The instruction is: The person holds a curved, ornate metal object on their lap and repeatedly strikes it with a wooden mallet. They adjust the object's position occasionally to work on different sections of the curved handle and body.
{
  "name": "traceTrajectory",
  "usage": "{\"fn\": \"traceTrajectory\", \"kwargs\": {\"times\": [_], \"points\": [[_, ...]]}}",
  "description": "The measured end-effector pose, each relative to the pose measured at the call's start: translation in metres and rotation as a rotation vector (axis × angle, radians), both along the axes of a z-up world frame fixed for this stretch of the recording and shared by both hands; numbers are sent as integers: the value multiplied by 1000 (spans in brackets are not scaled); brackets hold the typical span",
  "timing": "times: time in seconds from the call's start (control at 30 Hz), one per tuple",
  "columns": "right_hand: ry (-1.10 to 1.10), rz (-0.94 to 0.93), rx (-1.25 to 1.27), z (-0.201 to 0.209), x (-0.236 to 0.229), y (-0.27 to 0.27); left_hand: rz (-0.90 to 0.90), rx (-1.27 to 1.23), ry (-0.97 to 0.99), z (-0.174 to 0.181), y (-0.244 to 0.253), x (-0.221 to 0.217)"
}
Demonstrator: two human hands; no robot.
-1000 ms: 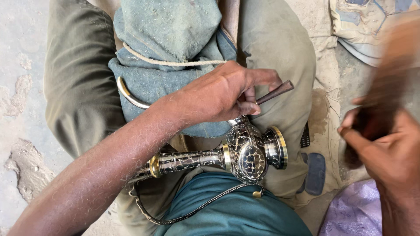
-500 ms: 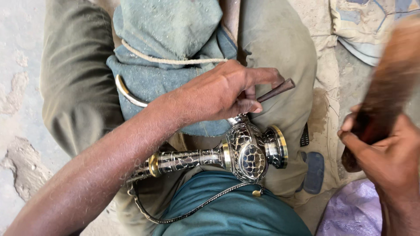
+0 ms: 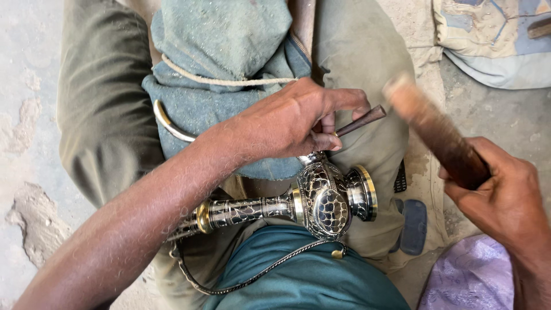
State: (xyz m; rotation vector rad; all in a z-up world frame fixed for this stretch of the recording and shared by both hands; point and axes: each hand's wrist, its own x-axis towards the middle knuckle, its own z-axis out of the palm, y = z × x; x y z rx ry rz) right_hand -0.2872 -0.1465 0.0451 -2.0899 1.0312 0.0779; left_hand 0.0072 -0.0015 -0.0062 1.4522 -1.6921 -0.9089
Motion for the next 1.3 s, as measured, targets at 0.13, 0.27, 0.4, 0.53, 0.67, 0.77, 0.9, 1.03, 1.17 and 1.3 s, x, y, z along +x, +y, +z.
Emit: {"fn": "traceTrajectory", "kwargs": {"times": [0.13, 0.27, 0.4, 0.53, 0.67, 0.77, 0.9, 1.03, 1.17, 1.3], "points": [[-313, -159, -10, -6, -3, 4, -12, -57, 30, -2, 4, 2], [175, 39, -197, -9, -9, 6, -44, 3, 20, 1, 0, 2], [-345, -155, 27, -14, -10, 3, -74, -67, 32, 0, 0, 6], [-197, -91, -41, -21, -20, 7, -92, -20, 22, 2, -4, 7], [-331, -177, -17, -23, -17, 13, -94, -35, 22, 3, 1, 9], [172, 10, -328, -16, -17, 14, -133, 7, 23, 6, -6, 9], [-331, -111, -63, -15, -15, 19, -142, 0, 45, 1, -6, 10], [-244, -147, -76, -22, -21, 22, -189, -6, 40, -2, -10, 13], [-243, -122, -120, -26, -25, 24, -228, -18, 53, -4, -7, 17], [-244, -175, -111, -33, -27, 27, -247, -40, 83, -6, -13, 16]]}}
